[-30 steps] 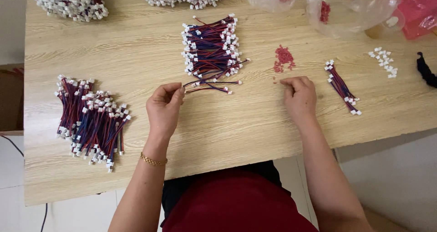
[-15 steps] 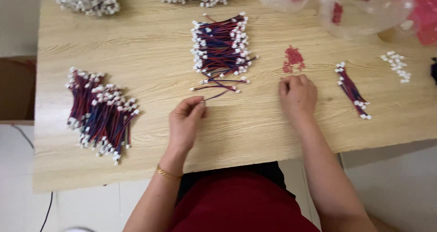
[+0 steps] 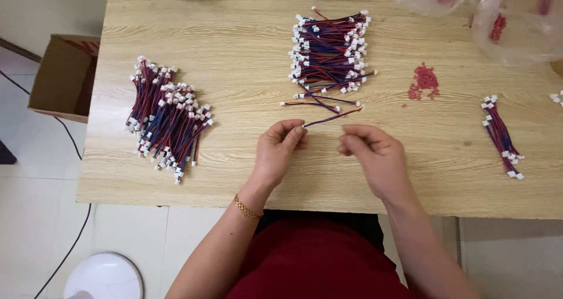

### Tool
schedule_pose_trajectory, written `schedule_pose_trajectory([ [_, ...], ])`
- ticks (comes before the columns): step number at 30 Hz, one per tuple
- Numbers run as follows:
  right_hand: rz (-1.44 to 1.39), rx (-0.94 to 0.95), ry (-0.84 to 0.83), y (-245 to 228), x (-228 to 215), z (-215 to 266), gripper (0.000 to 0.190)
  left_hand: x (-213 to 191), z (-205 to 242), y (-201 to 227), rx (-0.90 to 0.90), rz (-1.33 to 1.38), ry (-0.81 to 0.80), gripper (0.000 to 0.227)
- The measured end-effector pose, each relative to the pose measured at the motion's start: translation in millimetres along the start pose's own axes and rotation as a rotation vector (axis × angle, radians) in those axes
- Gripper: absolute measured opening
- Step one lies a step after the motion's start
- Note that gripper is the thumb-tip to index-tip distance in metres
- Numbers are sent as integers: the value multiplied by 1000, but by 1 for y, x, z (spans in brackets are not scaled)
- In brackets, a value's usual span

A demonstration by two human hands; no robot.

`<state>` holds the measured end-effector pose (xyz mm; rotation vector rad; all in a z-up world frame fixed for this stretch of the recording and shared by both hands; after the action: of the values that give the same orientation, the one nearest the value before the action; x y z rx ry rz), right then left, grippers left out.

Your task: Sorting and stacking small wire harnesses on a workbench

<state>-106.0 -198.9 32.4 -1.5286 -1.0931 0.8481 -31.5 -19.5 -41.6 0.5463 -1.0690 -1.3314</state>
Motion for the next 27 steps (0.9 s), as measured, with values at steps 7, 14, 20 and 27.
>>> schedule_pose_trajectory([
  [7,-61,55,-134,-10,37,-8,18,17,17,10,-95,183,-70,16],
  [14,-12,-21,-155,-1,39,-20,12,13,7,12,-95,196,-55,17],
  [20,28,-9,-139,6,38,-23,15,15,11,24,-21,137,-74,23],
  [27,312,-250,-198,-38,47,-27,14,11,8,24,30,106,-83,30],
])
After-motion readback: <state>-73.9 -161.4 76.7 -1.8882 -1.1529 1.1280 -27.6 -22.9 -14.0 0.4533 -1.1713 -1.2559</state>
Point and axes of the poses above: each hand's wrist, its own z-axis away from the middle knuckle, its own x-axis out of the palm, y = z × x, the point moved 4 cm from there along -z, towards the middle knuckle, and after that the axes turned 14 degrees about -x, right-handed, at the moved point
